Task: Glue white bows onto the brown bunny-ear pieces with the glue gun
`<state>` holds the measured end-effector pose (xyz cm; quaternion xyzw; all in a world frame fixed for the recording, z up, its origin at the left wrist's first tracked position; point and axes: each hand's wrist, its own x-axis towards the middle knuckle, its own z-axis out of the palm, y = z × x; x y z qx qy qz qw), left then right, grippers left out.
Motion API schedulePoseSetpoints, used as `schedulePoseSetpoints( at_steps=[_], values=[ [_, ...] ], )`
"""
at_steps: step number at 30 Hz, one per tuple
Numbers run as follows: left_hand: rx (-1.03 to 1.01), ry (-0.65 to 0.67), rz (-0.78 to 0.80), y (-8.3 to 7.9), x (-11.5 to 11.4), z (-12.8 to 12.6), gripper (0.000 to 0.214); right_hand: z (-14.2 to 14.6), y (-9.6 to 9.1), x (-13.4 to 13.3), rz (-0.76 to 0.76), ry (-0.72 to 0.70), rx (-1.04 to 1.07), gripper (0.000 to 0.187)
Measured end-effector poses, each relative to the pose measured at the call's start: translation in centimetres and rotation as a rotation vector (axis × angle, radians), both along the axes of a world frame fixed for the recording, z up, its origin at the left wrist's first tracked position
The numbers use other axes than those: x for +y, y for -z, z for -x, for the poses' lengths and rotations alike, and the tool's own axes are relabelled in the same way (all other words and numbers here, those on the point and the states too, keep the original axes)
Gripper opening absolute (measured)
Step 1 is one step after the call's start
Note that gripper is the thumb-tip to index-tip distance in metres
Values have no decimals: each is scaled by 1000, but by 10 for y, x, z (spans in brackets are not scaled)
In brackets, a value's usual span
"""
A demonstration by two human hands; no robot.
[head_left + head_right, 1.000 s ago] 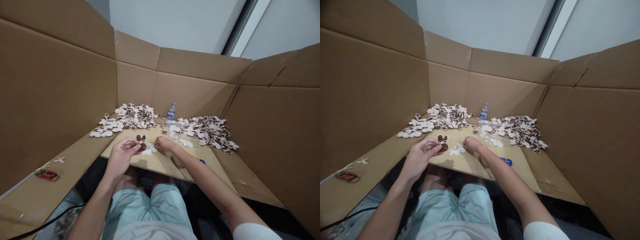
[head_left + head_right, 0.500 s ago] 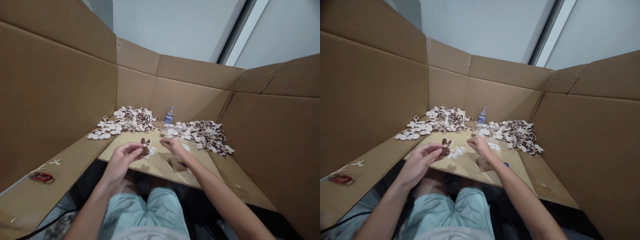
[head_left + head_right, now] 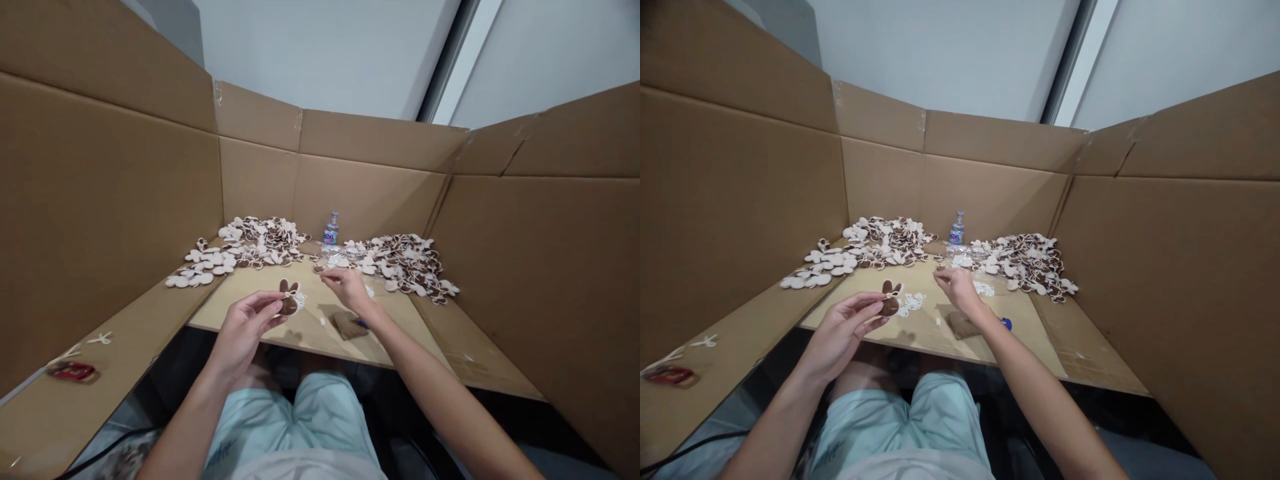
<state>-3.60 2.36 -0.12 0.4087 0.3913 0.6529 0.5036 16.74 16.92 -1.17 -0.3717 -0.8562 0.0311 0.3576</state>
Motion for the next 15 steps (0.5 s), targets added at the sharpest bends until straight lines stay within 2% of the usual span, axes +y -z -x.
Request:
schedulePoseSetpoints(
  at_steps=[4, 7, 9, 15],
  values=[
    [11, -37, -33, 1, -6, -9, 17, -16, 6, -48, -123, 3, 261, 19],
    [32, -39, -63, 2, -12, -19, 16, -24, 8, -85, -154, 1, 413, 18],
    [52, -38, -85, 3, -16, -25, 17, -25, 7, -107, -84, -25, 586, 16],
    [118, -11, -129, 8, -24, -40, 20, -16, -1, -154, 281, -16, 1015, 13]
  ],
)
